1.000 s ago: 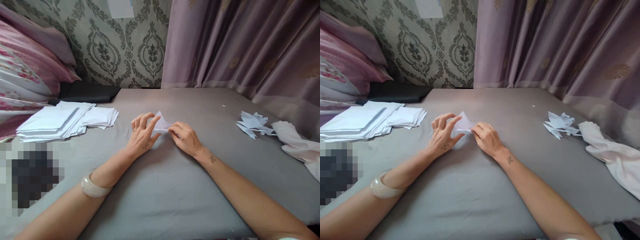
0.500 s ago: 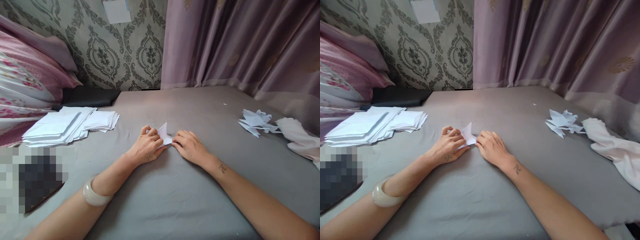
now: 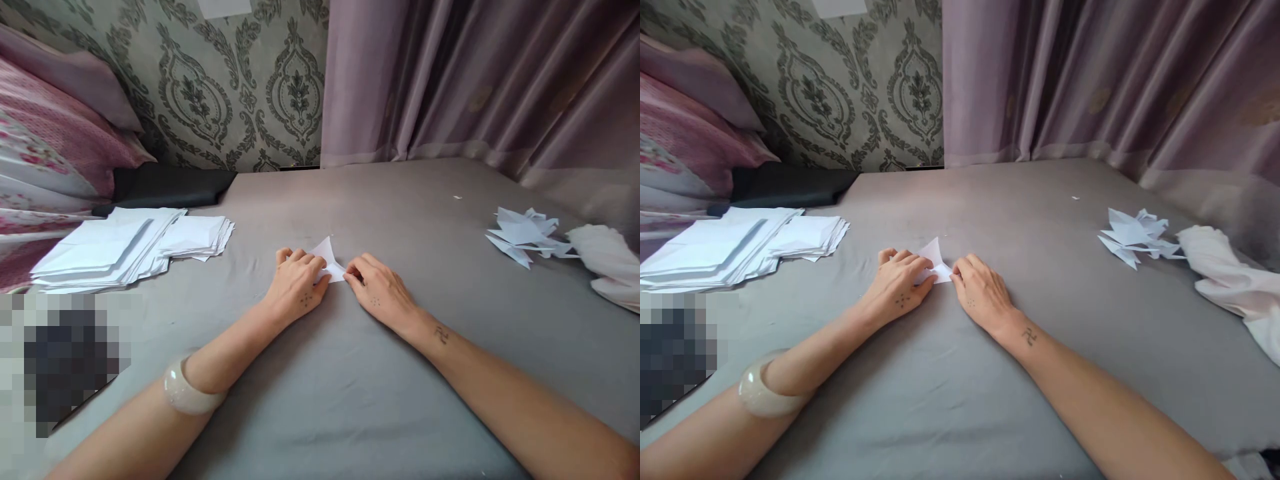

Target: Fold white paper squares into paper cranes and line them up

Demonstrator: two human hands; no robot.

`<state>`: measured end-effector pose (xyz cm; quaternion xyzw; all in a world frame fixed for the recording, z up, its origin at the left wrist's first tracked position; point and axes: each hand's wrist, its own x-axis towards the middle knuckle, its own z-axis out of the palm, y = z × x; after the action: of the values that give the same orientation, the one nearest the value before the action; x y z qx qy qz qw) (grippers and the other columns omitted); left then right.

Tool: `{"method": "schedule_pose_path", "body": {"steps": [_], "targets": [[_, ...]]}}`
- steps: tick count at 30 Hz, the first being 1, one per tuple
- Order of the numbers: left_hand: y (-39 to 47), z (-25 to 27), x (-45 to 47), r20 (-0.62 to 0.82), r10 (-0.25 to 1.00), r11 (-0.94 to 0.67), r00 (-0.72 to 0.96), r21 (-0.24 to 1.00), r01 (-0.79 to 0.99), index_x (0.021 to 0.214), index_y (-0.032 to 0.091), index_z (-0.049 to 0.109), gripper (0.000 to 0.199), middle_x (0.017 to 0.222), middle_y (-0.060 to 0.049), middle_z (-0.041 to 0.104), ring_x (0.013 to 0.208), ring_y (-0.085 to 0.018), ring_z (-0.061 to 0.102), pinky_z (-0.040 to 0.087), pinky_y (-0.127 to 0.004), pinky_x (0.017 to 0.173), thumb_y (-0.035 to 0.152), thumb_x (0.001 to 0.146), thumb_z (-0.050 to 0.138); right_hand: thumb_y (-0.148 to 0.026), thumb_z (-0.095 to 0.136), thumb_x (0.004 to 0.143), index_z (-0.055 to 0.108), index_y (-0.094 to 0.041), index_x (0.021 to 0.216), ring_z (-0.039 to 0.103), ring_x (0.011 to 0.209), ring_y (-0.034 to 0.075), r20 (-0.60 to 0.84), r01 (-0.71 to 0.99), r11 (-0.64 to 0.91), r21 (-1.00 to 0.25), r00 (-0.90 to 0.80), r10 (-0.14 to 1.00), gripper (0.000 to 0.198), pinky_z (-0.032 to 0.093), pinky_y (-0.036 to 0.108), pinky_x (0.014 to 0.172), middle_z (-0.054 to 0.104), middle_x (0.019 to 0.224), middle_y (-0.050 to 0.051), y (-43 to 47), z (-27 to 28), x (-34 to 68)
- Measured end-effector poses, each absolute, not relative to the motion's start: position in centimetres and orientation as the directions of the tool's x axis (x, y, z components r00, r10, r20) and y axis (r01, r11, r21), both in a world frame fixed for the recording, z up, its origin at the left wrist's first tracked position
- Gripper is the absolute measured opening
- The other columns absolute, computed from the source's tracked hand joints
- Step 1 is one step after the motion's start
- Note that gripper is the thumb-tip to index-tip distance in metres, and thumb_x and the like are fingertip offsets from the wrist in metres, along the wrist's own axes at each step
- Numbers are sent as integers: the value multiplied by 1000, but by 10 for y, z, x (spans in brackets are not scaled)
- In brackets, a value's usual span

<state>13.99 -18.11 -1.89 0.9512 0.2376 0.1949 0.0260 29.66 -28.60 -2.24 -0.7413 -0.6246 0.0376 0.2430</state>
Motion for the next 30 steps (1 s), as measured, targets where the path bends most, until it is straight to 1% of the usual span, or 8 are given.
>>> {"method": "schedule_pose_path", "body": {"steps": [6,13,15,18,21,23,27,30], "targets": [[-173,-14,131,253,495,-857,831,297,421,107,21,51,32,88,-5,67,89,-24,58,30,-45,90,33,79,59,-6,38,92,63,-21,94,53,90,19,306,953,112,-283,-21,952,30,41,30,68,62,94,7,-293,-24,294],[-156,0,117,137,342,-870,930,420,258,124,23,42,44,99,-4,65,92,-17,58,29,-41,96,13,82,45,-7,36,92,64,-19,101,51,84,19,239,978,105,-181,-60,969,32,40,32,63,60,96,8,-299,-18,289],[-158,3,118,171,297,-895,939,393,212,126,24,41,46,102,-3,66,98,-17,57,27,-40,98,8,83,41,-8,38,92,64,-19,105,51,84,20,228,984,98,-152,-61,972,31,39,32,62,60,95,8,-300,-15,288],[-164,3,122,316,271,-949,909,246,197,125,25,43,41,109,-4,66,112,-20,51,24,-41,100,7,88,39,-10,38,93,62,-19,111,50,85,21,224,986,117,-118,-89,971,31,39,33,65,59,97,9,-300,-14,287],[-170,-2,125,492,280,-958,824,89,273,128,22,43,35,125,-11,57,119,-25,44,27,-41,99,20,93,44,-12,39,93,61,-20,113,49,85,21,223,986,133,-96,-109,969,31,39,34,67,58,96,9,-300,-16,287],[-172,-6,126,557,307,-940,771,51,338,125,19,46,33,124,-14,54,113,-26,47,33,-40,93,29,94,48,-11,39,93,61,-20,113,48,85,21,218,986,133,-99,-109,970,31,39,33,67,57,97,9,-301,-16,288],[-173,-14,128,523,297,-946,799,44,322,100,17,57,19,102,-10,62,90,-21,53,40,-35,80,32,95,45,-9,39,91,62,-21,107,47,83,19,172,986,91,-140,-67,983,29,39,31,66,55,99,8,-303,-13,286],[-173,-19,130,441,233,-972,867,96,213,92,17,60,24,94,-7,65,83,-18,57,43,-31,75,26,98,39,-7,37,91,62,-20,100,48,85,19,122,985,65,-158,-45,991,29,40,29,67,53,99,9,-304,-7,284]]}}
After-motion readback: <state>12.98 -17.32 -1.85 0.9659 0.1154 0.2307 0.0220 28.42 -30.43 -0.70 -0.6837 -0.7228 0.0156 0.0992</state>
